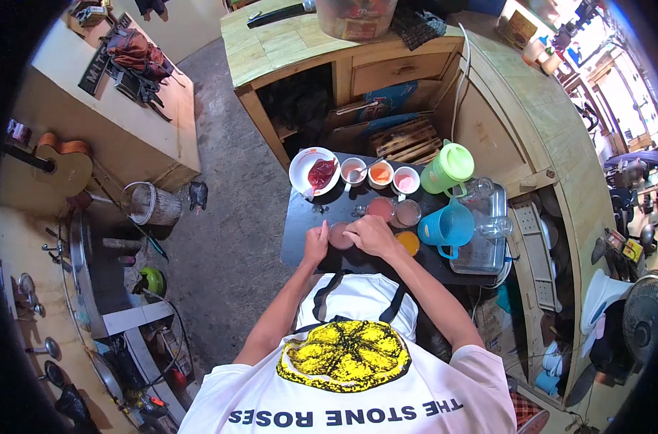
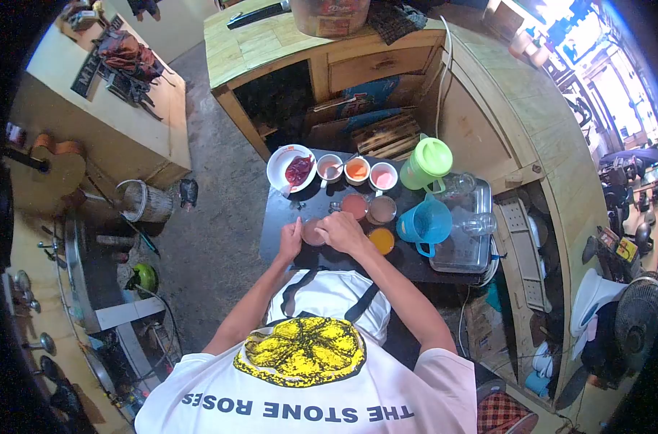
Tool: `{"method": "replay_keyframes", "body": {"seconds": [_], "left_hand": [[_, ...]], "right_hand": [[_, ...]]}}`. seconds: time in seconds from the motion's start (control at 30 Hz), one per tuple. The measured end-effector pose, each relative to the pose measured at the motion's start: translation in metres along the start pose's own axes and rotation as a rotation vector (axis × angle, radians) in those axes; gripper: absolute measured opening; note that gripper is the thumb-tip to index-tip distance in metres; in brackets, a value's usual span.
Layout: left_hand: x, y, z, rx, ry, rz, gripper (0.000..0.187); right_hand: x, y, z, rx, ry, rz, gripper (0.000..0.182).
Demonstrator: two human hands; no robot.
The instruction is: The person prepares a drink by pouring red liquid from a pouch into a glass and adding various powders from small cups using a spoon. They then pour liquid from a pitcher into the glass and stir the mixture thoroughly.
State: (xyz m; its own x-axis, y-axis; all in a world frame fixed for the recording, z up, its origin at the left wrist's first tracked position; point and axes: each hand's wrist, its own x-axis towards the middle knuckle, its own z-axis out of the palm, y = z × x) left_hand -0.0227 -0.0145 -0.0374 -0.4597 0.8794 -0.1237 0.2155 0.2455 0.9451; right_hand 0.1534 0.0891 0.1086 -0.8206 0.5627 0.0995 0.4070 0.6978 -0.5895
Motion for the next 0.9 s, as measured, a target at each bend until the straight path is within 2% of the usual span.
{"method": "replay_keyframes", "body": {"seconds": [0.1,0.2,0.3,0.4,0.5,0.6,0.7,0.8,0.9], "left_hand": [[0.001,0.000,-0.002,0.033,0.003,0.014,0.060],[0.000,-0.001,0.000,0.020,0.007,0.024,0.060],[0.001,-0.006,0.001,-0.005,0.003,0.002,0.060],[0.000,-0.002,0.000,0.010,0.002,-0.007,0.060],[-0.001,0.001,-0.001,0.019,0.003,-0.016,0.060],[0.001,-0.008,0.001,0.004,0.006,-0.020,0.061],[0.003,-0.015,0.001,-0.004,0.003,-0.020,0.060],[0.000,-0.012,0.003,0.007,-0.001,-0.010,0.060],[0.002,-0.007,-0.001,0.019,-0.005,-0.009,0.060]], "right_hand": [[0.002,0.004,0.000,-0.031,0.096,0.010,0.023],[-0.001,0.006,0.001,-0.133,0.005,0.043,0.023],[0.000,0.008,0.004,-0.104,-0.101,-0.032,0.023],[0.002,0.001,0.003,0.002,0.010,0.003,0.023],[0.006,-0.004,-0.003,-0.106,0.036,0.017,0.022],[0.003,0.002,0.002,-0.190,-0.108,0.064,0.023],[0.003,-0.001,0.003,-0.031,-0.103,-0.014,0.023],[0.005,-0.010,0.002,-0.058,0.037,0.072,0.025],[0.004,-0.004,0.006,-0.204,0.006,0.106,0.025]]}}
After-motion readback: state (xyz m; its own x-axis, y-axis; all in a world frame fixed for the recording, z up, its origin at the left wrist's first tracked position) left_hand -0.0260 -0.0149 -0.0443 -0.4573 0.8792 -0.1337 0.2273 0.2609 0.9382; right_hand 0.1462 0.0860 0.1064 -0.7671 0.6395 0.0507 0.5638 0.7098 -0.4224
